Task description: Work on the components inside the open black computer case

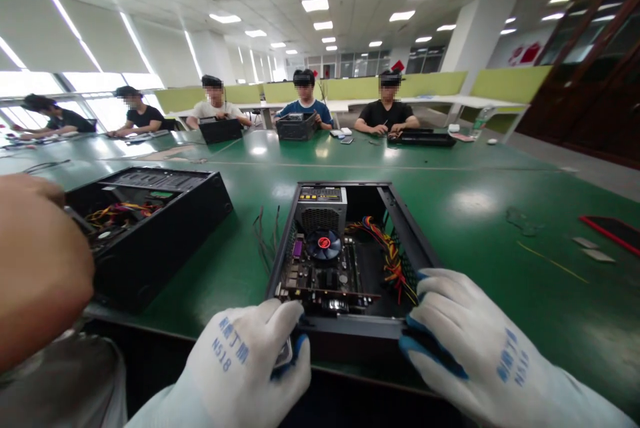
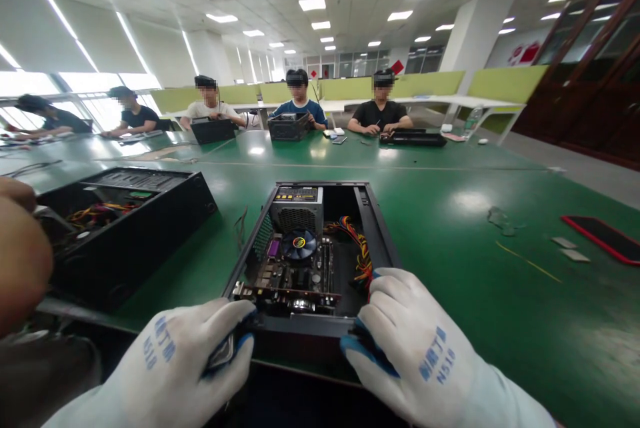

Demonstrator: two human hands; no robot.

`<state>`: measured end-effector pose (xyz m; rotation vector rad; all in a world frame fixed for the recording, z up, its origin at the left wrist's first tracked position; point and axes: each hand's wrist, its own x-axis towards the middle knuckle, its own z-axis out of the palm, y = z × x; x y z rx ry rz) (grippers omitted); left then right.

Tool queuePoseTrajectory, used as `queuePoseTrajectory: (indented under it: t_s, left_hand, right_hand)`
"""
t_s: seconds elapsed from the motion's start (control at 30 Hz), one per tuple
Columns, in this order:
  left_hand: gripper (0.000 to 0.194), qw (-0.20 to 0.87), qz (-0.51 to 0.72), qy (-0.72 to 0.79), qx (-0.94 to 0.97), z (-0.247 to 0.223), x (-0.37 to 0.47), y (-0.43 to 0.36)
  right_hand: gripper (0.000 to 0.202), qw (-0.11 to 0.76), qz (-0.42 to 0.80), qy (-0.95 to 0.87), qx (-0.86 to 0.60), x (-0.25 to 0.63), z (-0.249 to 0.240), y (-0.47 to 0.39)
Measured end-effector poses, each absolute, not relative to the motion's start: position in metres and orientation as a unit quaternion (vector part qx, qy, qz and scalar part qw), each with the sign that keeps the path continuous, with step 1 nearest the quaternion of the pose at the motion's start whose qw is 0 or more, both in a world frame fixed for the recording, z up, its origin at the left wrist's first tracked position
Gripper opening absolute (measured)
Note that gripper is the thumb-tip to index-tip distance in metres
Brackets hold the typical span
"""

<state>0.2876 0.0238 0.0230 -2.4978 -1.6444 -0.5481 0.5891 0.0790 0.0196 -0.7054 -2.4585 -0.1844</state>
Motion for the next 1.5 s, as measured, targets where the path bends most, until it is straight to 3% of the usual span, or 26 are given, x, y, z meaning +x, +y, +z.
queuePoseTrajectory:
  t_s: [0.13,0.47,0.83,1.03,1.5]
  left_hand:
    - [0.021,0.046,-0.185,-0.529,-0.827,0.02,0.287,0.019]
    - [0.021,0.01,-0.2,-0.537,-0.82,0.032,0.292,0.03]
    - [0.012,-0.02,-0.167,-0.579,-0.798,0.034,0.3,0.036]
    - [0.012,-0.007,-0.18,-0.574,-0.799,0.029,0.299,0.037]
    - [0.016,0.023,-0.205,-0.573,-0.793,0.033,0.297,0.035]
  right_hand:
    - [0.007,0.266,-0.073,-0.923,-0.267,0.594,0.021,0.074]
    - [0.033,0.127,-0.069,-0.939,-0.312,0.579,0.064,0.119]
    - [0.045,-0.197,-0.133,-0.932,-0.275,0.472,0.03,0.217]
    - [0.021,-0.208,-0.133,-0.942,-0.226,0.46,0.018,0.219]
    - [0.025,-0.194,-0.116,-0.907,-0.355,0.511,0.056,0.211]
